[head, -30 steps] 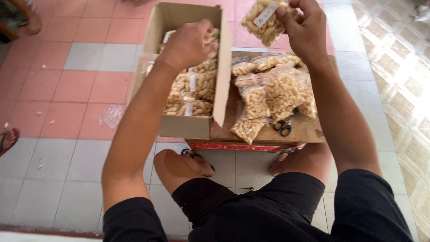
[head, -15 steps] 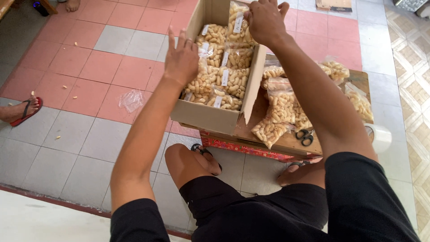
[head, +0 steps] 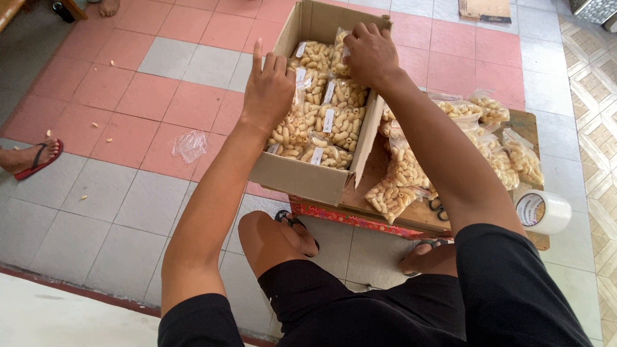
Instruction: The person organizes small plastic bags of cashews inside a cardboard box, then takes individual bags from a table and places them into the box.
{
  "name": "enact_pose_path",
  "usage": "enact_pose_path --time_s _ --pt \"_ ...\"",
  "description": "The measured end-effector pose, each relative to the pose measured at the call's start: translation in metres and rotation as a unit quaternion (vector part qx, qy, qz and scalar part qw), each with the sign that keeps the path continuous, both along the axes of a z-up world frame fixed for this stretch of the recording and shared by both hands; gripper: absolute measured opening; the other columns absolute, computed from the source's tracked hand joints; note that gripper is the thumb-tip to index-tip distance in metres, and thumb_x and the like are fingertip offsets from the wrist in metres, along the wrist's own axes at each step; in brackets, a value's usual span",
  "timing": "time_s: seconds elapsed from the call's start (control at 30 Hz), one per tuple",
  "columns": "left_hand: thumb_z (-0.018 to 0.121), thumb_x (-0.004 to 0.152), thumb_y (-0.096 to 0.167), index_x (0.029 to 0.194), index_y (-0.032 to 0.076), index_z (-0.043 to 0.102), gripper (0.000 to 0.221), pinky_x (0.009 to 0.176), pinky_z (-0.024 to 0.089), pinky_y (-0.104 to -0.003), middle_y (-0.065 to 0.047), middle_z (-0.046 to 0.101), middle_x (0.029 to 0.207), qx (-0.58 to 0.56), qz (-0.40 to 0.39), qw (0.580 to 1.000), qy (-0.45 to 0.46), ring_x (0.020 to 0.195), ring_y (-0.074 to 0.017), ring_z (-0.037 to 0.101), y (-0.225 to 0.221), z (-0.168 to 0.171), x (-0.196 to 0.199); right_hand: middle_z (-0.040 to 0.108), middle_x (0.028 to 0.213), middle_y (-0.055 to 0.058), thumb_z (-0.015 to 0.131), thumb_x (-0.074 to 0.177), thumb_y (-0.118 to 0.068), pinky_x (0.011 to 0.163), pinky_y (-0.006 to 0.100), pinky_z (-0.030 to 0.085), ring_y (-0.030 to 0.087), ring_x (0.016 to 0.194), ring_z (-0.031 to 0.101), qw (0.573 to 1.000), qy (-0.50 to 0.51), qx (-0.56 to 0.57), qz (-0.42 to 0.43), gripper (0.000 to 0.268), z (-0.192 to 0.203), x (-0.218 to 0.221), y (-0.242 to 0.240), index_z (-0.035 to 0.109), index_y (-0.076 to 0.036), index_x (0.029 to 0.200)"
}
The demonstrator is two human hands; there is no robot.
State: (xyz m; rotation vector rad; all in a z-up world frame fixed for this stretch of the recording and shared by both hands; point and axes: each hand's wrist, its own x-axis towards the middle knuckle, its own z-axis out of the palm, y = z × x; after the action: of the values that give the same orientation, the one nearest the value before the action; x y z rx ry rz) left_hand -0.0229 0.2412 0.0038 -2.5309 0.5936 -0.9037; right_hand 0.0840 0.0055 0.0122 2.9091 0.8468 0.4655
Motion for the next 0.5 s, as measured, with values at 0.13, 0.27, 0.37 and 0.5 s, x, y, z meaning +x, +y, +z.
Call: enact_pose_path --time_s 0.13,0.27,0.37,0.5 --pt "0.053 0.089 -0.002 0.102 0.004 0.064 0.018 0.089 0.051 -0.038 -0.012 0.059 0.096 -0.086 -0.045 0.995 -0.023 0.089 -0.0269 0.059 -0.009 0.016 -0.006 0.058 0.121 0.016 0.066 0.096 -0.027 0.09 0.05 0.049 0.034 0.108 0.054 0.999 0.018 0.029 0.009 0.039 -0.002 0.002 0.001 0.062 -0.009 0.13" --pt "0.055 0.092 0.002 0.099 0.004 0.063 0.01 0.06 0.054 -0.025 -0.011 0.056 0.095 -0.245 -0.111 0.963 -0.024 0.075 -0.0193 0.058 -0.007 0.015 -0.001 0.053 0.119 0.017 0.072 0.091 -0.022 0.072 0.051 0.06 0.033 0.109 0.051 0.998 -0.008 0.069 0.002 0.042 0.002 -0.004 0.001 0.061 -0.004 0.127" --pt "0.056 0.091 0.001 0.098 0.006 0.056 0.008 0.056 0.052 -0.028 -0.01 0.056 0.093 -0.315 -0.15 0.937 -0.016 0.075 -0.021 0.058 -0.009 0.03 -0.016 0.059 0.113 0.017 0.066 0.096 -0.018 0.079 0.05 0.054 0.032 0.104 0.054 0.996 -0.015 0.081 0.024 0.032 -0.008 0.004 -0.005 0.064 -0.002 0.123" --pt "0.047 0.088 -0.009 0.099 0.007 0.05 0.02 0.058 0.049 -0.035 -0.008 0.056 0.089 -0.365 -0.192 0.911 -0.011 0.079 -0.0258 0.057 -0.01 0.049 -0.027 0.058 0.11 0.012 0.068 0.097 -0.011 0.087 0.04 0.052 0.026 0.1 0.054 0.955 -0.138 0.241 0.102 0.018 -0.001 -0.006 -0.003 0.064 -0.002 0.112"
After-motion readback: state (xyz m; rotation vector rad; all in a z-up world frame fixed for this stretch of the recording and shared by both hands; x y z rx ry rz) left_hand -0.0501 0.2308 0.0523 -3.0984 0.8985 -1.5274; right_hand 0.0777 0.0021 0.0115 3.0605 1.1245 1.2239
